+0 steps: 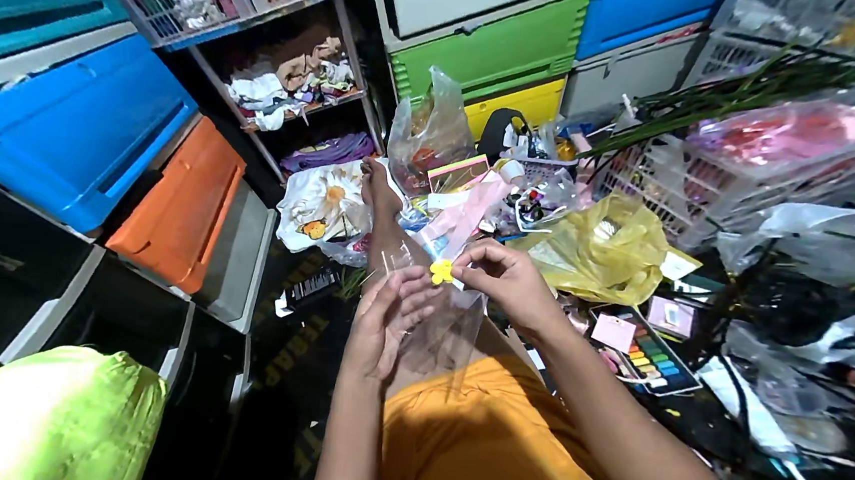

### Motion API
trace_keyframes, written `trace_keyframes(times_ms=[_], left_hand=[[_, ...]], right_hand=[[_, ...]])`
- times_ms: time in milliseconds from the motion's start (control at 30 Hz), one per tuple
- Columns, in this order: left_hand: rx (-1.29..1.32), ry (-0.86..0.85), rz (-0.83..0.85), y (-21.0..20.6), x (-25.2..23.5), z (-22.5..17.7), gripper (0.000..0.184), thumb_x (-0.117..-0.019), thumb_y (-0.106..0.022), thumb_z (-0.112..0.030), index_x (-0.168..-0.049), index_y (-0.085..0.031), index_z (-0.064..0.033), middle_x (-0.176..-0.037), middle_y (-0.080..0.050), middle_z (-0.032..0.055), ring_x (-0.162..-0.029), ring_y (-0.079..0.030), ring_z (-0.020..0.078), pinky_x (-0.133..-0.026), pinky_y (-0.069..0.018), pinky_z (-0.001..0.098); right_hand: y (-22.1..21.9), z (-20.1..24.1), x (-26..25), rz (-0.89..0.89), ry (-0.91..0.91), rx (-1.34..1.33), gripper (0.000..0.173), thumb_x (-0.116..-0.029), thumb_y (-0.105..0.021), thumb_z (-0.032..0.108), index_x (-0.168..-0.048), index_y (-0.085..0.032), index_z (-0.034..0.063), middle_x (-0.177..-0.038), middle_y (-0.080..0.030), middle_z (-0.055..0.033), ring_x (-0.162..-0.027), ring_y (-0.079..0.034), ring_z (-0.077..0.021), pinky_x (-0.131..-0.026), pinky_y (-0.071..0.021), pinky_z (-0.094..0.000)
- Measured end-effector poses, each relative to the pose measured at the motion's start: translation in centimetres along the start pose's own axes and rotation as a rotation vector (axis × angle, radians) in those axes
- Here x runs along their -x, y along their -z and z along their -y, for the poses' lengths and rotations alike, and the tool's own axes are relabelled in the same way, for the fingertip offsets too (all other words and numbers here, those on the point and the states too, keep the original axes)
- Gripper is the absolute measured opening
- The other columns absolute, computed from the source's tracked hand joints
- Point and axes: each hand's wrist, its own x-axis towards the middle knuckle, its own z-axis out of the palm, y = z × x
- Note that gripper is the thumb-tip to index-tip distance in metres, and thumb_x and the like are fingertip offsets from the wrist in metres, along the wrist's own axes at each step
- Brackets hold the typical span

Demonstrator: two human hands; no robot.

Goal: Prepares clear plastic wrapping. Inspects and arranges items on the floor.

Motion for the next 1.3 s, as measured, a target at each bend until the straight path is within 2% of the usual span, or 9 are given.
trace_keyframes(times_ms=[133, 233, 467, 600, 767, 933, 1100, 1200, 1300], left_hand=[[-0.141, -0.088, -0.138, -1.7, 1.0, -0.6, 0.023, -0.0948, -0.059, 0.001, -0.118, -0.057, 0.0008, -0.098, -0.074, 0.0094, -0.089, -0.072, 0.0145, -0.082, -0.0598, 0.0299], [-0.23, -0.13, -0.229, -2.8, 1.1, -0.6, 0.028, -0.0891, -0.066, 0.009, -0.116, -0.06, 0.0048, -0.091, -0.075, 0.0082, -0.082, -0.072, 0.0121, -0.078, -0.0602, 0.0273], [-0.33, -0.151, -0.274, -3.7, 1.3, 0.2, 0.024, -0.0878, -0.07, 0.008, -0.111, -0.062, 0.0047, -0.091, -0.074, 0.0076, -0.08, -0.072, 0.0107, -0.075, -0.0607, 0.0254], [-0.313, -0.142, -0.269, -3.5, 1.4, 0.6, 0.026, -0.0875, -0.069, 0.008, -0.112, -0.062, 0.0057, -0.09, -0.075, 0.0074, -0.079, -0.072, 0.0115, -0.074, -0.061, 0.0258], [-0.268, -0.123, -0.218, -2.9, 1.4, 1.8, 0.024, -0.0919, -0.061, 0.008, -0.116, -0.061, 0.0037, -0.085, -0.074, 0.0026, -0.073, -0.071, 0.0092, -0.069, -0.0611, 0.0248], [-0.223, -0.022, -0.249, -0.6, 0.1, 3.7, 0.021, -0.1024, -0.05, 0.0, -0.123, -0.055, -0.0021, -0.097, -0.076, 0.001, -0.08, -0.074, 0.0094, -0.07, -0.0617, 0.023], [-0.433, 0.048, -0.42, 3.2, -2.4, 7.2, 0.026, -0.0999, -0.058, -0.002, -0.125, -0.054, 0.0037, -0.093, -0.07, 0.0015, -0.071, -0.069, 0.0059, -0.062, -0.0592, 0.0222], [-0.472, 0.069, -0.438, 4.1, -3.4, 8.9, 0.025, -0.0993, -0.062, -0.004, -0.121, -0.052, 0.0025, -0.09, -0.069, 0.0009, -0.072, -0.07, 0.0058, -0.065, -0.0607, 0.0229], [-0.489, 0.061, -0.388, 4.1, -4.0, 10.5, 0.023, -0.0987, -0.062, -0.005, -0.12, -0.053, 0.0009, -0.087, -0.069, -0.0016, -0.071, -0.069, 0.004, -0.066, -0.0607, 0.0229]], right_hand=[[-0.4, 0.7, 0.7, 0.021, 0.013, -0.027, 0.003, -0.0869, -0.076, 0.008, -0.089, -0.074, 0.01, -0.099, -0.067, 0.0008, -0.082, -0.06, -0.0041, -0.069, -0.0511, -0.0184], [-0.7, 1.0, 1.2, 0.048, 0.007, -0.021, 0.003, -0.0869, -0.077, 0.012, -0.089, -0.076, 0.0115, -0.099, -0.066, 0.0018, -0.078, -0.058, -0.0025, -0.066, -0.049, -0.0169], [-0.8, 0.8, 1.7, 0.057, -0.008, 0.007, 0.004, -0.0885, -0.075, 0.014, -0.09, -0.075, 0.01, -0.101, -0.066, 0.0004, -0.082, -0.06, -0.0024, -0.069, -0.0509, -0.0171], [-0.7, 0.9, 2.0, 0.096, -0.03, 0.007, 0.011, -0.0894, -0.076, 0.017, -0.095, -0.075, 0.0079, -0.115, -0.064, -0.0043, -0.099, -0.063, -0.0058, -0.082, -0.0546, -0.0199], [-0.6, 1.4, 2.7, 0.116, -0.021, 0.032, 0.015, -0.0912, -0.075, 0.016, -0.096, -0.074, 0.0017, -0.125, -0.06, -0.0123, -0.106, -0.06, -0.005, -0.087, -0.0522, -0.0174], [1.8, 0.8, 4.4, -0.128, -0.022, -0.071, 0.015, -0.0938, -0.068, 0.009, -0.099, -0.071, -0.0057, -0.127, -0.063, -0.0172, -0.111, -0.061, -0.0086, -0.092, -0.0517, -0.0207], [9.1, -2.5, 8.5, -0.344, -0.353, -0.037, 0.014, -0.0987, -0.062, 0.004, -0.108, -0.062, -0.0073, -0.092, -0.069, -0.0089, -0.077, -0.069, -0.0108, -0.077, -0.0605, -0.0287], [12.9, -7.3, 12.3, -0.435, -0.563, 0.102, 0.025, -0.0976, -0.061, 0.004, -0.119, -0.06, -0.0079, -0.098, -0.068, -0.0146, -0.081, -0.068, -0.0173, -0.078, -0.0587, -0.0346], [14.1, -10.7, 15.4, -0.62, -0.755, -0.135, 0.029, -0.0997, -0.059, 0.002, -0.127, -0.058, -0.0064, -0.106, -0.066, -0.0172, -0.082, -0.068, -0.0181, -0.075, -0.0594, -0.0329]])
